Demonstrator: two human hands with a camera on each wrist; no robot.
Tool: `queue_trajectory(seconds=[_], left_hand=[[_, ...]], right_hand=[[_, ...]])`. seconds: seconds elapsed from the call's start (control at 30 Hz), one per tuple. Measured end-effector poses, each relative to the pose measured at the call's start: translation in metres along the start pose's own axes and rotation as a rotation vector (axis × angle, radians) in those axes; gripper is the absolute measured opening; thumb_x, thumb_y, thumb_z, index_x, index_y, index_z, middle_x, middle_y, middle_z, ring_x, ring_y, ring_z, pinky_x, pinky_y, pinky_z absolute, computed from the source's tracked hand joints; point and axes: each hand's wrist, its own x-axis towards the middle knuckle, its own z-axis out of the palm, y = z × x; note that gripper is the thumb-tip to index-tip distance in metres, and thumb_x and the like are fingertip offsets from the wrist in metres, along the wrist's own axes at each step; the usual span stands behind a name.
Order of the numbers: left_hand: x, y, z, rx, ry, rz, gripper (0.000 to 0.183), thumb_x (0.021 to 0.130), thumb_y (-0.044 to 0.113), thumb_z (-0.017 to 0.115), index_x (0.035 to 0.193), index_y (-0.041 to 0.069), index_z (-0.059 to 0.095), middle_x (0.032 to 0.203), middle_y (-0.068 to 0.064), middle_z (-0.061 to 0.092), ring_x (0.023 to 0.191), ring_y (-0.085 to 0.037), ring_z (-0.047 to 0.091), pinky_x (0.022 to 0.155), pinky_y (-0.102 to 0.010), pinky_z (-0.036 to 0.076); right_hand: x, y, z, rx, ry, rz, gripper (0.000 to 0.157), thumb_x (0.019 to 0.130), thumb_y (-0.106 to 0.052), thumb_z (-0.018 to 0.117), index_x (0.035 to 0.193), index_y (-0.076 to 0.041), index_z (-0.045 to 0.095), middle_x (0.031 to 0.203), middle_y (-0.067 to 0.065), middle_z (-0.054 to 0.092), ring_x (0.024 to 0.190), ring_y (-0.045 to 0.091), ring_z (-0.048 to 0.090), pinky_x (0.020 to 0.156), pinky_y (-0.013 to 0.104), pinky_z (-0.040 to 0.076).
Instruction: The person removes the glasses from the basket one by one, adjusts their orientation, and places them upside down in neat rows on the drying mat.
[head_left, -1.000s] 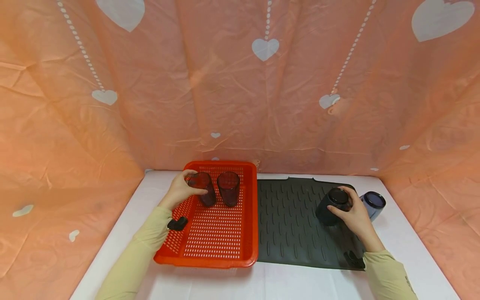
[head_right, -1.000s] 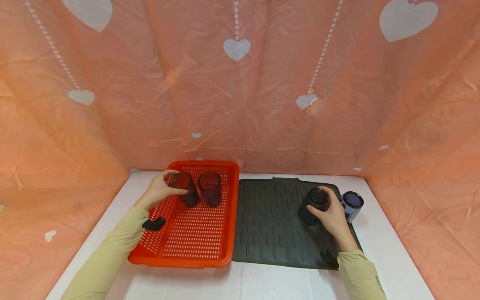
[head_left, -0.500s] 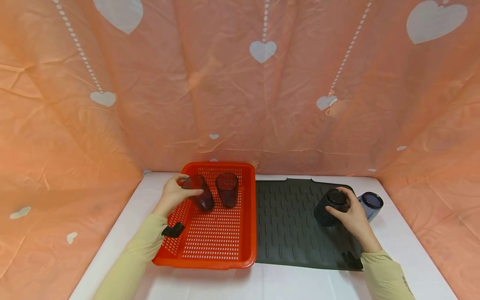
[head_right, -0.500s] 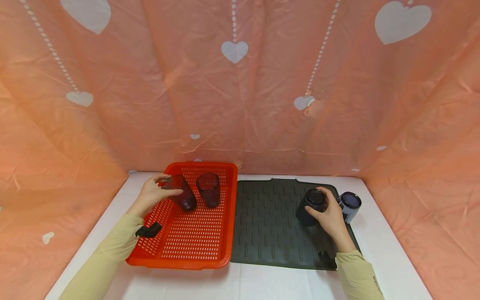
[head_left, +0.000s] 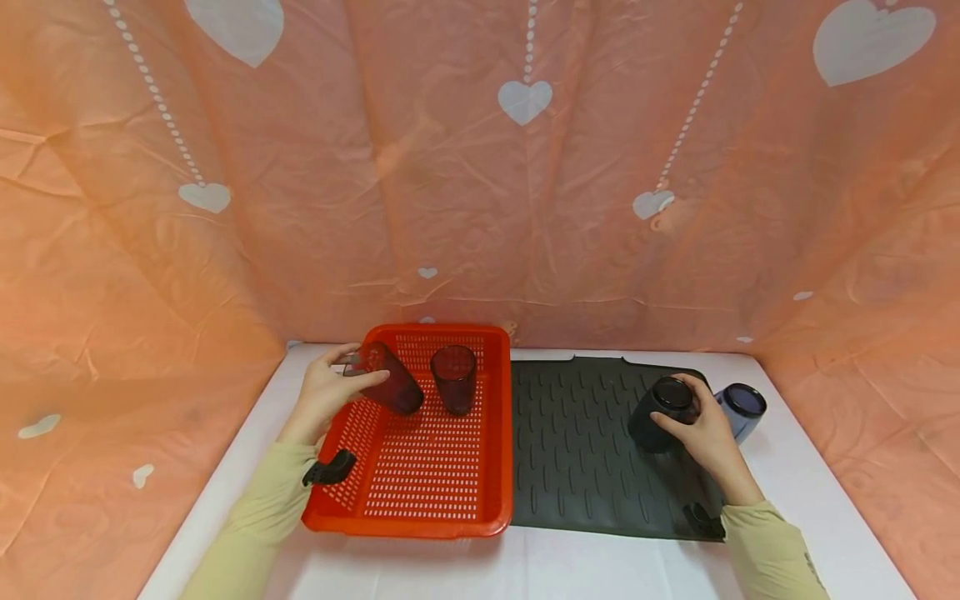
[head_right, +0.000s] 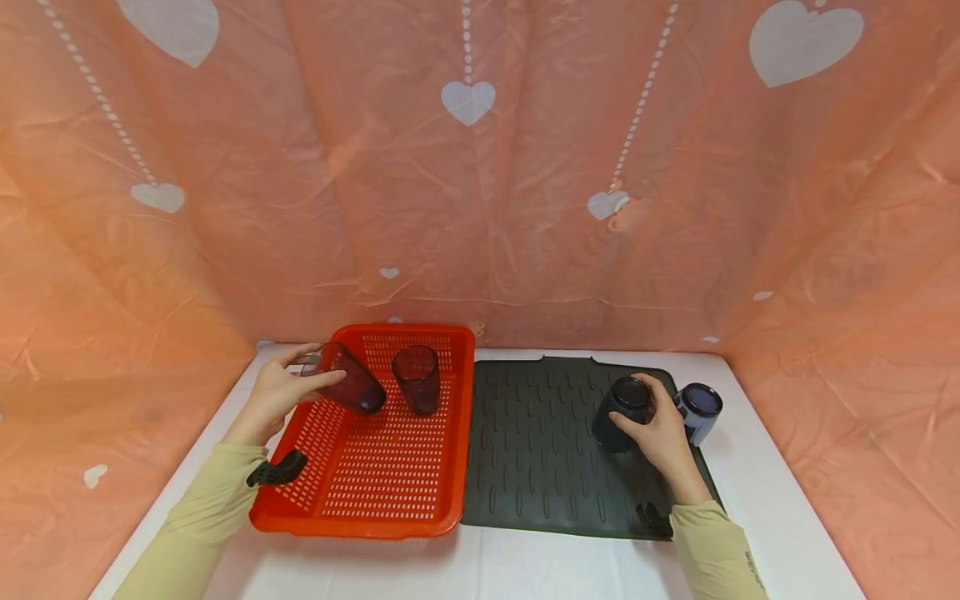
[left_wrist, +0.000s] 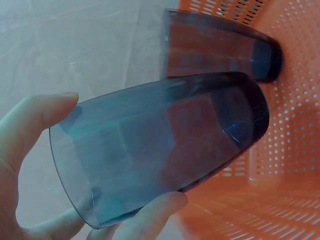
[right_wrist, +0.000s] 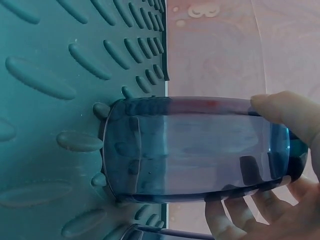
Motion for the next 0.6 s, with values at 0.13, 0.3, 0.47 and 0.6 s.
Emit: queue_trajectory(seconds=[0.13, 0.3, 0.47, 0.6], left_hand=[[-0.002, 0.004, 0.000, -0.039, 0.026, 0.026, 0.073, 0.078, 0.015, 0.081, 0.139, 0.001, 0.043, 0.125, -0.022, 0.040, 0.073, -0.012, 0.053, 0.067, -0.033, 0.056], [-0.003, 0.009, 0.001, -0.095, 0.045, 0.031, 0.072, 0.078, 0.017, 0.081, 0.136, 0.001, 0.043, 0.121, -0.018, 0.042, 0.080, -0.013, 0.053, 0.064, -0.030, 0.056], [-0.006, 0.016, 0.004, -0.171, 0.037, 0.032, 0.071, 0.079, 0.015, 0.080, 0.136, 0.000, 0.041, 0.116, -0.013, 0.040, 0.077, -0.011, 0.054, 0.062, -0.028, 0.056], [-0.010, 0.022, 0.006, -0.212, 0.015, 0.039, 0.069, 0.080, 0.012, 0.079, 0.136, -0.001, 0.040, 0.118, -0.015, 0.038, 0.070, -0.010, 0.056, 0.062, -0.029, 0.056]], right_hand=[[0.001, -0.001, 0.000, 0.001, -0.006, 0.006, 0.067, 0.083, -0.016, 0.076, 0.137, -0.004, 0.039, 0.122, 0.018, 0.054, 0.097, 0.000, 0.049, 0.076, 0.014, 0.039], [0.001, 0.001, 0.001, 0.007, -0.004, 0.002, 0.066, 0.083, -0.015, 0.076, 0.137, -0.004, 0.040, 0.120, 0.016, 0.055, 0.095, -0.005, 0.048, 0.076, 0.015, 0.039], [0.001, 0.004, 0.001, 0.013, 0.003, -0.003, 0.066, 0.082, -0.013, 0.077, 0.137, -0.004, 0.040, 0.120, 0.017, 0.055, 0.094, -0.007, 0.047, 0.076, 0.014, 0.038], [0.001, 0.004, 0.001, 0.015, 0.001, -0.002, 0.067, 0.082, -0.013, 0.077, 0.137, -0.004, 0.040, 0.120, 0.017, 0.055, 0.095, -0.008, 0.047, 0.076, 0.013, 0.038]])
